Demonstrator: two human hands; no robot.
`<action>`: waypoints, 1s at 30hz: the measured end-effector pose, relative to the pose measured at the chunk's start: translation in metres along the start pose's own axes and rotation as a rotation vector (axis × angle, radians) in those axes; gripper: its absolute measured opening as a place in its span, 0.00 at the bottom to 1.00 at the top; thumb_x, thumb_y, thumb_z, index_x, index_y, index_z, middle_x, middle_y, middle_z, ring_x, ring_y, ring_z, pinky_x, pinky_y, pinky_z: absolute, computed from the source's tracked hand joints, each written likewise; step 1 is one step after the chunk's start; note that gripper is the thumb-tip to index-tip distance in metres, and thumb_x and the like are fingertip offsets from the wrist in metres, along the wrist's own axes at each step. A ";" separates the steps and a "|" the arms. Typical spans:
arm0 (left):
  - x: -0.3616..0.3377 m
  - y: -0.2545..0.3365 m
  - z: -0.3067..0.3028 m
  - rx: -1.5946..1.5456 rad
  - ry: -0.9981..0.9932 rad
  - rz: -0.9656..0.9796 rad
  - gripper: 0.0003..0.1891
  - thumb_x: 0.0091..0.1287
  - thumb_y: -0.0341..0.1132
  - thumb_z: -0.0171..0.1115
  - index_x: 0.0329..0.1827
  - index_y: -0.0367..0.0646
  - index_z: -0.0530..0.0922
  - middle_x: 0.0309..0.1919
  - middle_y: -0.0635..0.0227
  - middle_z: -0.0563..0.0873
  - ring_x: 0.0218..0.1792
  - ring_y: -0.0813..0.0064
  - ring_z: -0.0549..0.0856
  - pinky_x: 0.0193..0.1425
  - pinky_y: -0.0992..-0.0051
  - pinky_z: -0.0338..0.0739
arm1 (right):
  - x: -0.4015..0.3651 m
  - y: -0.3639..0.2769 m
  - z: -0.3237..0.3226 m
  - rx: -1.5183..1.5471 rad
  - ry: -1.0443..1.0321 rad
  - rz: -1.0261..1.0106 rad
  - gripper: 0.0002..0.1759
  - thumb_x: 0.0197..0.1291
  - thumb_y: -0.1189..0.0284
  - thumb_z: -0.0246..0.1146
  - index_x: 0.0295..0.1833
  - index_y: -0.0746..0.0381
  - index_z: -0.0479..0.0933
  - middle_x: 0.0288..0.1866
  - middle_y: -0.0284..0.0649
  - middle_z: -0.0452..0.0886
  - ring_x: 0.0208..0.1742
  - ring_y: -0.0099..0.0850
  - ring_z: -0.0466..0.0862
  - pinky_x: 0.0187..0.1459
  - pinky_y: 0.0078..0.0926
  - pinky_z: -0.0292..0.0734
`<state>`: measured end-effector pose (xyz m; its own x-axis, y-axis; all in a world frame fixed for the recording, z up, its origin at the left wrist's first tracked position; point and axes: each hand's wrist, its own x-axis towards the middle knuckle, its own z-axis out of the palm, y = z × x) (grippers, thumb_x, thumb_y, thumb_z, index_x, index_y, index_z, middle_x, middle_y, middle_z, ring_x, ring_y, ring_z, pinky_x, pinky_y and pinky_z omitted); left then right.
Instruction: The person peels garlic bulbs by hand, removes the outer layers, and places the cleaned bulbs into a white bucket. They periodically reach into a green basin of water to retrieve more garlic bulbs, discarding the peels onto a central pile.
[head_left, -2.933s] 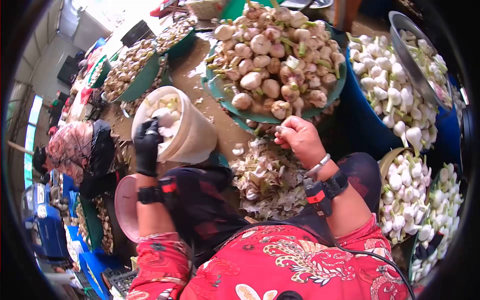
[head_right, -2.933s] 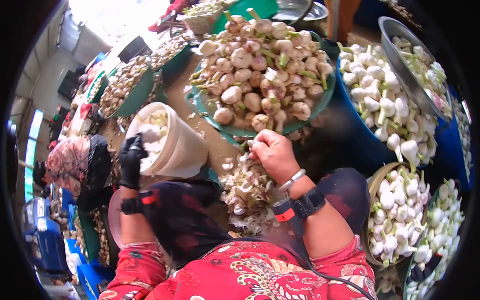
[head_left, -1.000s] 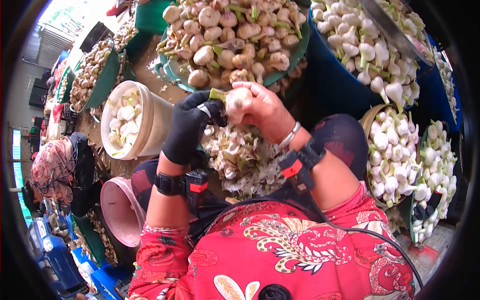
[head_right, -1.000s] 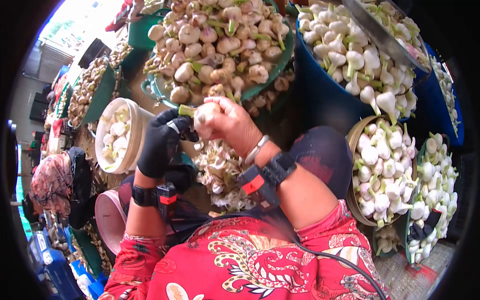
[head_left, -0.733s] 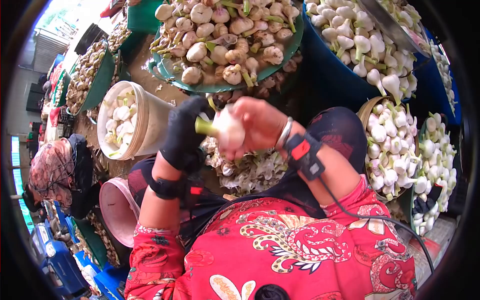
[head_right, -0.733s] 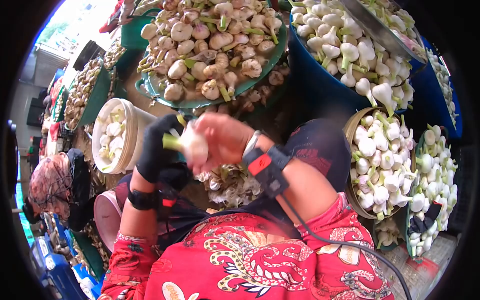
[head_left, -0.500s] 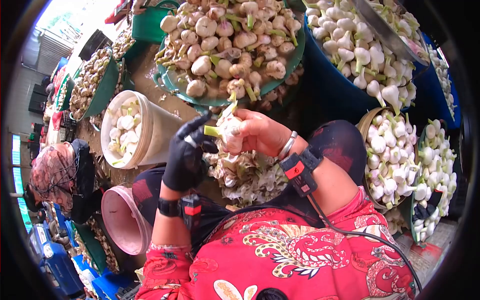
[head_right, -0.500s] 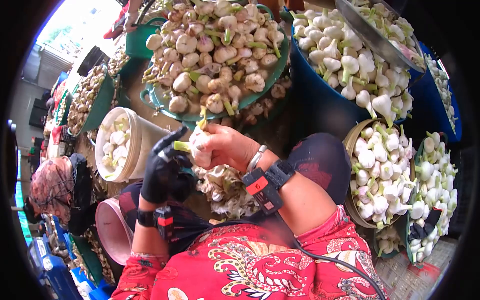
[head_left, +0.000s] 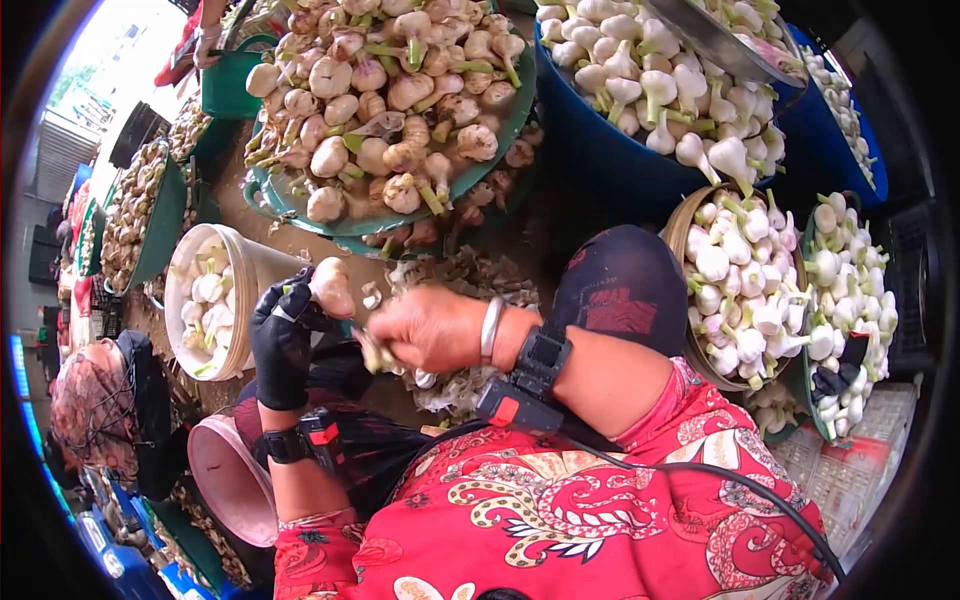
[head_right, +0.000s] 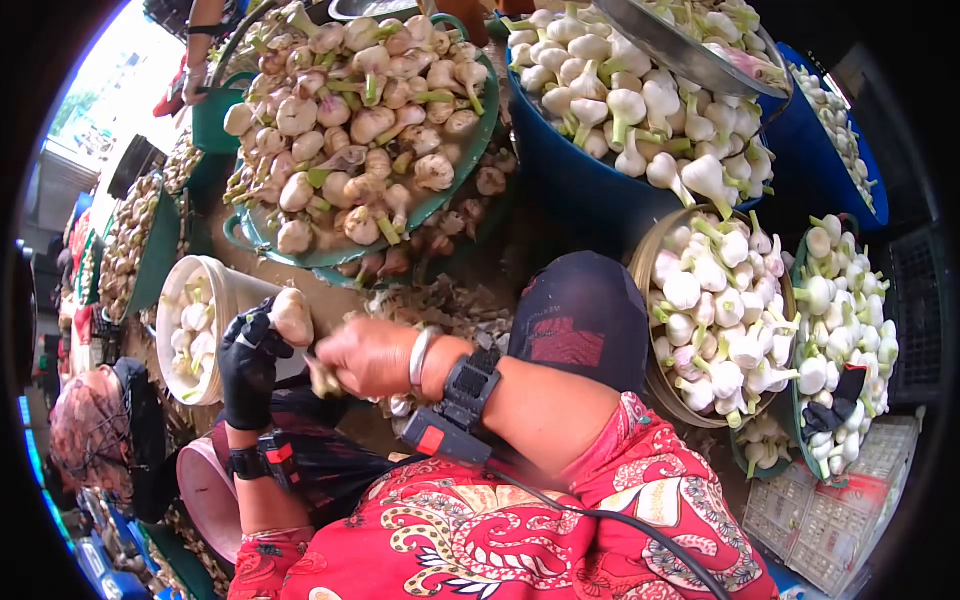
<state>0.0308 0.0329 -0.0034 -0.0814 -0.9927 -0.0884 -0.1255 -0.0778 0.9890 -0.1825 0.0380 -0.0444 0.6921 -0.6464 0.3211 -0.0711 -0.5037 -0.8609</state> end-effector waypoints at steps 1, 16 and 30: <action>0.000 0.005 0.000 0.000 -0.002 0.040 0.13 0.64 0.33 0.58 0.48 0.36 0.80 0.32 0.68 0.84 0.30 0.80 0.80 0.38 0.79 0.76 | -0.003 0.004 0.007 -0.073 -0.057 0.130 0.09 0.50 0.75 0.60 0.40 0.61 0.78 0.28 0.48 0.79 0.32 0.48 0.80 0.38 0.39 0.76; -0.007 0.031 0.035 0.714 -0.078 0.364 0.15 0.52 0.28 0.71 0.44 0.40 0.82 0.34 0.62 0.85 0.36 0.72 0.84 0.42 0.74 0.78 | 0.009 -0.006 -0.031 -0.030 0.387 0.061 0.08 0.44 0.76 0.65 0.33 0.59 0.78 0.30 0.41 0.76 0.36 0.38 0.78 0.40 0.33 0.75; -0.002 -0.009 -0.029 1.145 0.180 0.826 0.15 0.62 0.28 0.62 0.50 0.33 0.74 0.27 0.65 0.82 0.30 0.75 0.83 0.37 0.76 0.77 | -0.005 0.009 -0.030 -0.514 0.105 0.445 0.04 0.40 0.74 0.59 0.26 0.62 0.76 0.27 0.49 0.78 0.34 0.47 0.80 0.37 0.42 0.75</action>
<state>0.0612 0.0331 -0.0082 -0.4098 -0.7203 0.5597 -0.8294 0.5497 0.1001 -0.2082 0.0197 -0.0419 0.4465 -0.8939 0.0389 -0.6823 -0.3683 -0.6315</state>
